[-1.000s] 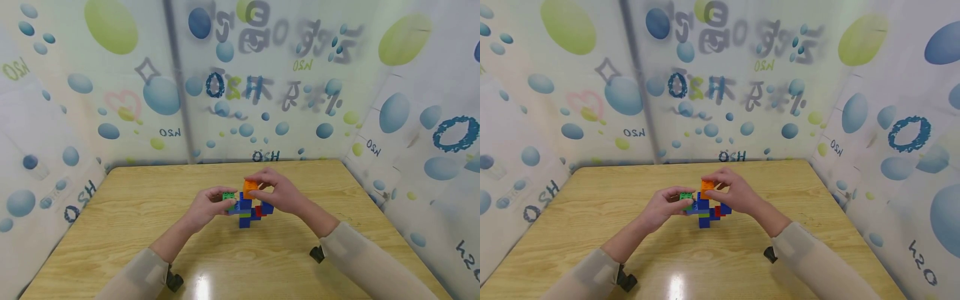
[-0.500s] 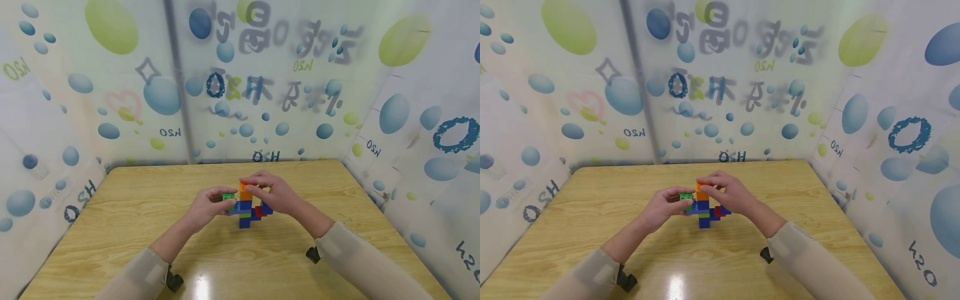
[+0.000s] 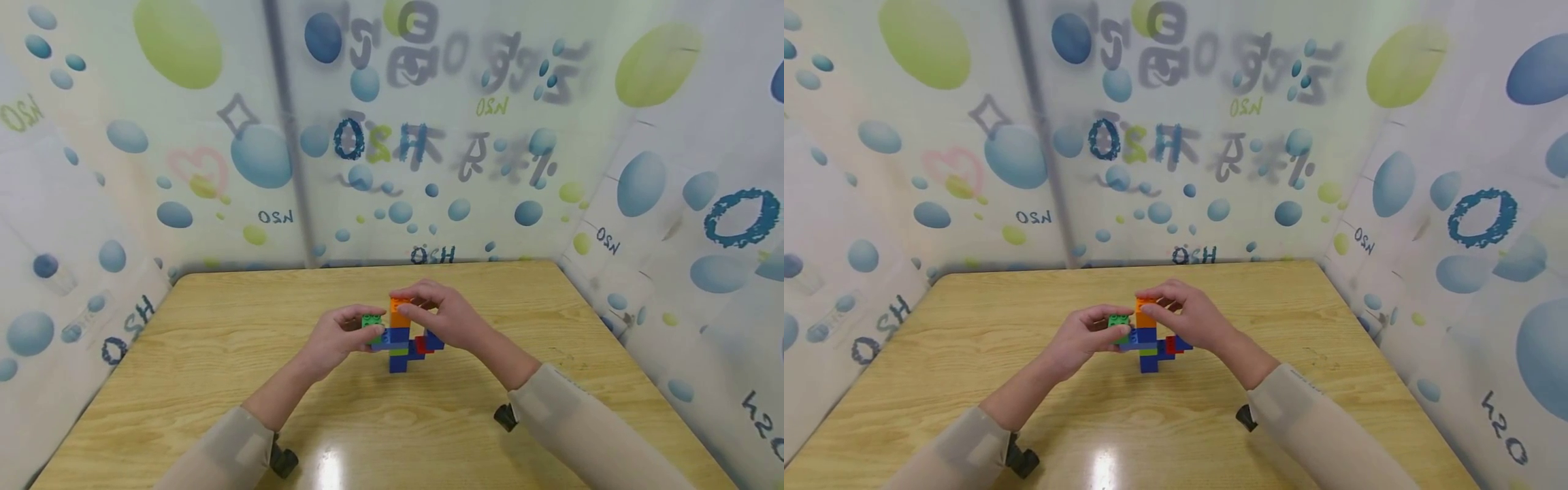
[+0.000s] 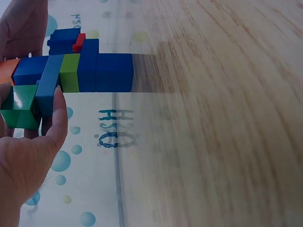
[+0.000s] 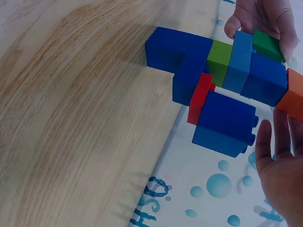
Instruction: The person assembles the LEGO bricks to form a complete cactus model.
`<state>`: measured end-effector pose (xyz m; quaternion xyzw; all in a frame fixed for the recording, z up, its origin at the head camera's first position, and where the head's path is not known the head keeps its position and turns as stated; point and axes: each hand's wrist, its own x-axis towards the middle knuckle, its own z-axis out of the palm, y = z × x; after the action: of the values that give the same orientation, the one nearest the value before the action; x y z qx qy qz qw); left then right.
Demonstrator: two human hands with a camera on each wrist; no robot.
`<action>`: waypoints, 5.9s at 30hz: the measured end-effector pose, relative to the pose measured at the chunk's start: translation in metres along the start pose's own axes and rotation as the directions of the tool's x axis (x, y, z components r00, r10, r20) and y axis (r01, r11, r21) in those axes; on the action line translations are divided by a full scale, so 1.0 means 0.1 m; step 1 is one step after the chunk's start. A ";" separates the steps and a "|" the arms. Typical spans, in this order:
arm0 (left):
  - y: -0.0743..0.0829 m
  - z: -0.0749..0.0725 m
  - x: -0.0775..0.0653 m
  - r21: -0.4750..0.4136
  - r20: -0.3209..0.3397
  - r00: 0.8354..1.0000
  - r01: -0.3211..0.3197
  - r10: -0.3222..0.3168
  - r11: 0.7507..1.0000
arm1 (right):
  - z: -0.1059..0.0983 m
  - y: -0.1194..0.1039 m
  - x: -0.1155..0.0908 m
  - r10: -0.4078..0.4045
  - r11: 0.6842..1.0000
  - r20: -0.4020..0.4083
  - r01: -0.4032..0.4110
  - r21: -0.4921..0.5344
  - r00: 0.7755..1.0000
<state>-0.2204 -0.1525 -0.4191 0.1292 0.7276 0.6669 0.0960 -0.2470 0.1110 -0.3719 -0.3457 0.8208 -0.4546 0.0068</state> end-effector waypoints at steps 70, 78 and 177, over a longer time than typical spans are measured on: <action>0.02 0.01 0.00 0.043 0.017 1.000 0.009 -0.010 0.999 | 0.00 0.05 0.03 0.045 0.997 0.057 -0.048 0.055 0.997; 0.04 0.01 -0.03 0.076 0.008 1.000 0.007 -0.007 0.997 | -0.04 -0.01 0.04 0.012 1.000 0.090 -0.009 -0.026 0.996; -0.28 -0.17 0.40 0.361 -0.086 0.996 0.027 0.004 0.932 | -0.06 0.91 -0.18 0.420 0.905 0.065 -0.424 0.048 0.905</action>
<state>-0.2654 -0.1576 -0.4438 0.1119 0.8420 0.5259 0.0433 -0.2864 0.1577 -0.4425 -0.1716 0.8613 -0.4580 0.1373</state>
